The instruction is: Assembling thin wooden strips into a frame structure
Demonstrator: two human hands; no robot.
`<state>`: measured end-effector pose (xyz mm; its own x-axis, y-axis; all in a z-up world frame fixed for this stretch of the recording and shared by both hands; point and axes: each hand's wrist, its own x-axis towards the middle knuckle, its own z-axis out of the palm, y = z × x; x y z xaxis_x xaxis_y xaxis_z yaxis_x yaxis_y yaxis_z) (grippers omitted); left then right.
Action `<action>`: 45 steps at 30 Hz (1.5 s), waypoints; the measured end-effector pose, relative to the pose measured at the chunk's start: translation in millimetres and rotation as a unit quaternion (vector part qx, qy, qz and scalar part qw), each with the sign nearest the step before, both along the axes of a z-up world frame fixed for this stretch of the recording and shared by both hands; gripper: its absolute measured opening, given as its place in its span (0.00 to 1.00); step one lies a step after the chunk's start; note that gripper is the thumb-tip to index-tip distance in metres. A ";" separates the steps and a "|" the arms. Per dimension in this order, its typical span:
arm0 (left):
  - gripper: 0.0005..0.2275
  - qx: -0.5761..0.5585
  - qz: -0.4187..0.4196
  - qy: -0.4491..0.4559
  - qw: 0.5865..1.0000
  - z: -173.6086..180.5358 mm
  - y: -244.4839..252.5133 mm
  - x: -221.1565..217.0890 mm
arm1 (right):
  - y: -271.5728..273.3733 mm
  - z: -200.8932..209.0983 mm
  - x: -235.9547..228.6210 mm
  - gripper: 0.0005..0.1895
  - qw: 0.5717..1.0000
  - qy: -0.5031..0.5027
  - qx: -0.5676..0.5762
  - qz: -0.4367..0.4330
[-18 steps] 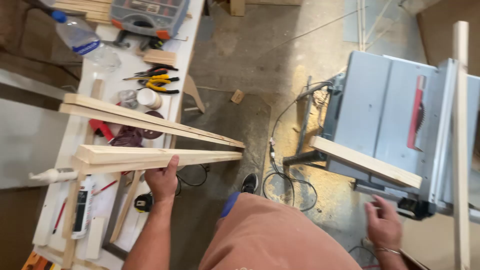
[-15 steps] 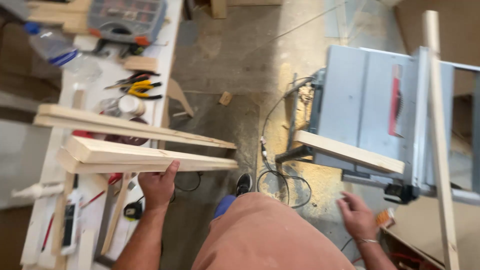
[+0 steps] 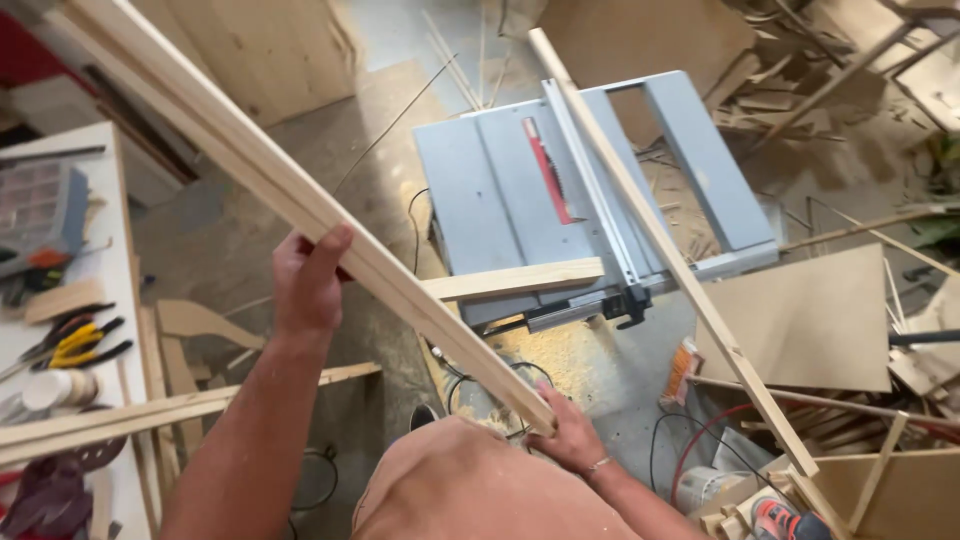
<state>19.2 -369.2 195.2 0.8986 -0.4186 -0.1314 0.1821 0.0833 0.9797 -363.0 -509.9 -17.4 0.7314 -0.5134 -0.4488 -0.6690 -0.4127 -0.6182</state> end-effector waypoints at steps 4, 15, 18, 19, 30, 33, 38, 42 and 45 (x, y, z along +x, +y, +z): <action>0.10 -0.027 -0.013 0.093 0.995 -5.9 -75.8 -10.5 | -19.5 12.0 -47.8 0.32 0.996 -0.003 -0.029 -0.087; 0.47 0.460 -0.516 -0.427 0.583 -170.6 -151.1 -48.1 | -39.4 45.6 -64.3 0.29 0.936 0.213 -0.089 -0.268; 0.21 0.386 -0.420 -0.512 0.643 -250.0 -155.0 -28.6 | -48.3 44.8 -34.1 0.27 0.926 0.222 -0.069 -0.297; 0.21 0.384 -0.422 -0.511 0.643 -243.4 -152.4 -14.8 | -51.4 52.5 -17.9 0.27 0.925 0.225 -0.069 -0.299; 0.20 0.544 -0.254 -0.094 0.794 -185.5 -95.3 108.8 | -71.5 71.0 123.9 0.27 0.925 0.222 0.014 -0.307; 0.20 0.512 -0.211 -0.058 0.830 -205.5 -88.9 119.1 | -74.3 23.9 135.6 0.34 0.932 0.225 -0.011 -0.283; 0.20 0.485 -0.195 -0.020 0.852 -199.4 -92.9 117.5 | -73.2 -8.4 143.0 0.36 0.945 0.208 -0.019 -0.252; 0.20 0.494 -0.208 -0.008 0.844 -180.0 -98.9 106.2 | -76.0 -47.3 121.6 0.33 0.961 0.146 -0.017 -0.234; 0.19 0.499 -0.223 -0.006 0.837 -169.7 -100.3 100.7 | -83.7 -46.4 119.8 0.23 0.946 0.155 -0.018 -0.284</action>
